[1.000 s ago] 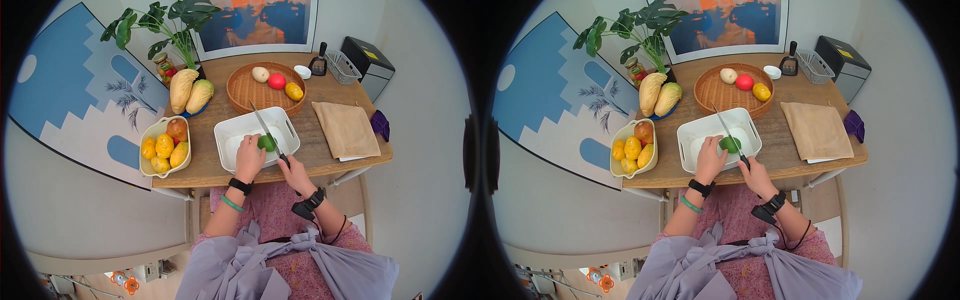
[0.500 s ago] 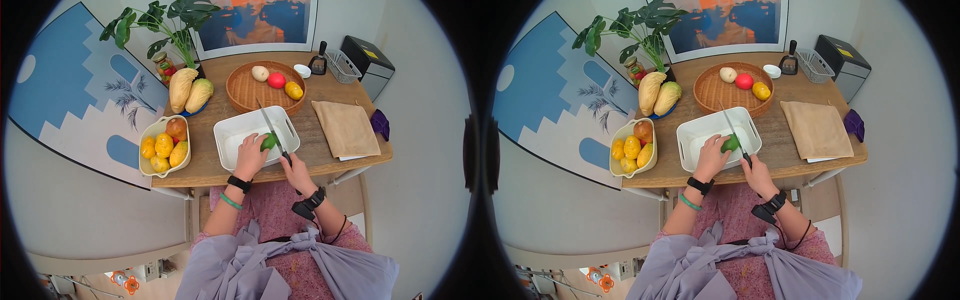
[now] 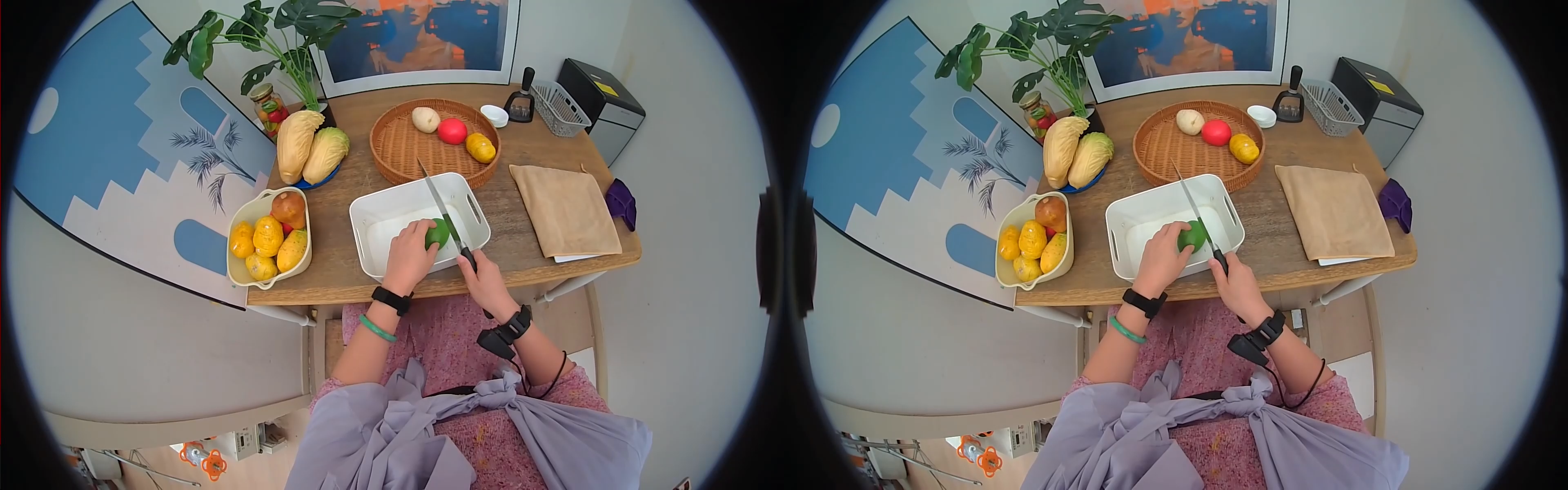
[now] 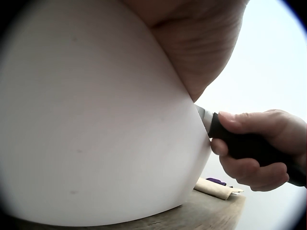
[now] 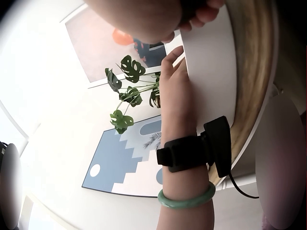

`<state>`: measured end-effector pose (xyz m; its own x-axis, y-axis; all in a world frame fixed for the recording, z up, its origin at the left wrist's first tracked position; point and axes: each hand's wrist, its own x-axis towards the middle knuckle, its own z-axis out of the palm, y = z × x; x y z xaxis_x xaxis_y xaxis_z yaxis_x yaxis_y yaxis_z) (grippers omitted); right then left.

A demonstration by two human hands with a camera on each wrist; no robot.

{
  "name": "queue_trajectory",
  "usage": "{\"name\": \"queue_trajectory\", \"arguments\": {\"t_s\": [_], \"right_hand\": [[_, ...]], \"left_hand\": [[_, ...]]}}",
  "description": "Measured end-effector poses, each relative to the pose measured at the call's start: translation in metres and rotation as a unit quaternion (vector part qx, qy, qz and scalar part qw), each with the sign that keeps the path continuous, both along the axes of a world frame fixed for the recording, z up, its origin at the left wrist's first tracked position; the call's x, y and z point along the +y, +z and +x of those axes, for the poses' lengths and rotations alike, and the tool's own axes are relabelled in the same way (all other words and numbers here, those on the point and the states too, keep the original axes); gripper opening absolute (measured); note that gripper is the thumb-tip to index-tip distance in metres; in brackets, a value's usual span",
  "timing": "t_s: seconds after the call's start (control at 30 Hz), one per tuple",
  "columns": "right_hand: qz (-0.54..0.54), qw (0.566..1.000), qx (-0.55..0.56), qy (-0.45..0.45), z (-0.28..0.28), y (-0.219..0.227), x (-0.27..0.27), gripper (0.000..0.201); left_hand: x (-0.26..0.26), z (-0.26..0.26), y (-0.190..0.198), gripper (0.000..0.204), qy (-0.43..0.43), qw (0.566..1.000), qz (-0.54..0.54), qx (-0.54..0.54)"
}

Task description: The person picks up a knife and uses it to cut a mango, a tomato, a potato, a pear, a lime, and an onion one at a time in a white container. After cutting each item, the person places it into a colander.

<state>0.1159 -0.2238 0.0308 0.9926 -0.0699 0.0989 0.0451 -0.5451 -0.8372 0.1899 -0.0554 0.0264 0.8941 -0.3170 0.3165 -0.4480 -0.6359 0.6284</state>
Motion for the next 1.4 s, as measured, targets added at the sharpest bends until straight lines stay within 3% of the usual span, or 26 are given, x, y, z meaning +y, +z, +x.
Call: {"name": "queue_trajectory", "arguments": {"t_s": [0.47, 1.4], "right_hand": [[0.005, 0.999, -0.028, -0.019, -0.0011, -0.0006, -0.0033, 0.036], [0.009, 1.0, -0.003, 0.0, 0.0016, -0.0062, -0.0045, 0.038]], "left_hand": [[-0.0011, -0.0031, 0.008, 0.034, 0.021, 0.999, 0.002, -0.04], [-0.0009, 0.0003, 0.0076, 0.038, 0.025, 0.999, -0.021, 0.017]]}}
